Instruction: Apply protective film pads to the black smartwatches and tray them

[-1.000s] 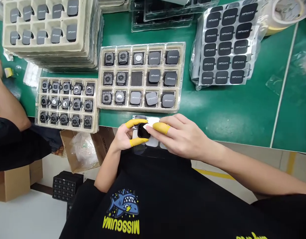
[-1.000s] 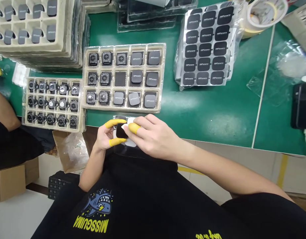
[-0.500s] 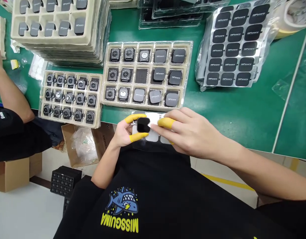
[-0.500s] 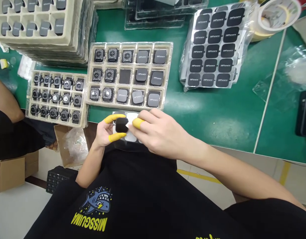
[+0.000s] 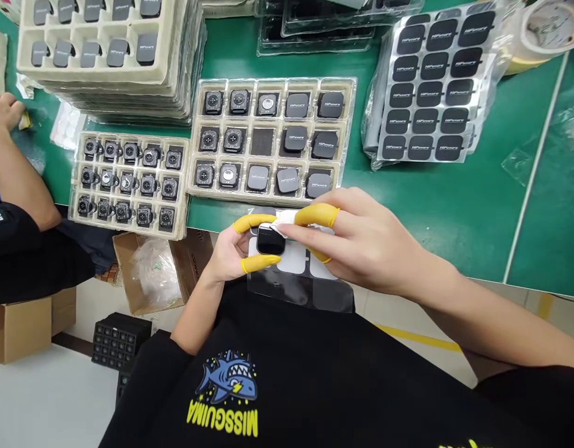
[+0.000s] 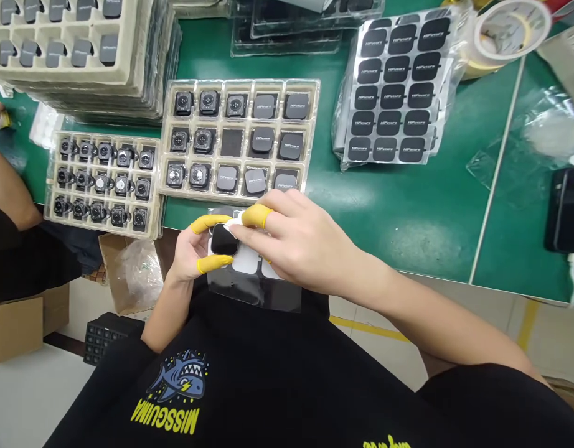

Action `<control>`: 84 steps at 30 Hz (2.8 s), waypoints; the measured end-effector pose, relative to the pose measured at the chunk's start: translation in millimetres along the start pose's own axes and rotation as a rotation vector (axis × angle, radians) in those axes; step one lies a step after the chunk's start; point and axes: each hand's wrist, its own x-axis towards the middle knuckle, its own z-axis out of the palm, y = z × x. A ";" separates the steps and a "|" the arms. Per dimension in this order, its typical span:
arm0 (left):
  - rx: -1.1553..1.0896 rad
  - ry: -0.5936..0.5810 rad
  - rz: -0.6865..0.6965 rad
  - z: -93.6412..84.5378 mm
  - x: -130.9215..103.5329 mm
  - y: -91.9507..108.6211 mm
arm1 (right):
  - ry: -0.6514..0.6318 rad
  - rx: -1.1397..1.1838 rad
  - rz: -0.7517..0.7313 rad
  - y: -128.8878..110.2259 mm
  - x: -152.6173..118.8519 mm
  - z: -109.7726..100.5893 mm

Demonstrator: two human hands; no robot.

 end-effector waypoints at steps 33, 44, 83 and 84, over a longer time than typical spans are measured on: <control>0.045 0.116 0.074 2.2 -4.0 -1.1 | 0.071 0.148 0.124 -8.5 -6.1 -8.2; 0.222 0.081 0.231 -6.7 -12.0 -1.3 | 0.360 -0.196 0.380 56.5 -59.1 0.6; 0.519 -0.363 0.297 -8.4 -10.7 13.1 | -0.192 0.842 0.891 2.9 -14.1 13.9; 0.521 -0.363 0.310 -8.7 -10.3 13.1 | -0.191 0.882 0.913 3.5 -14.3 14.4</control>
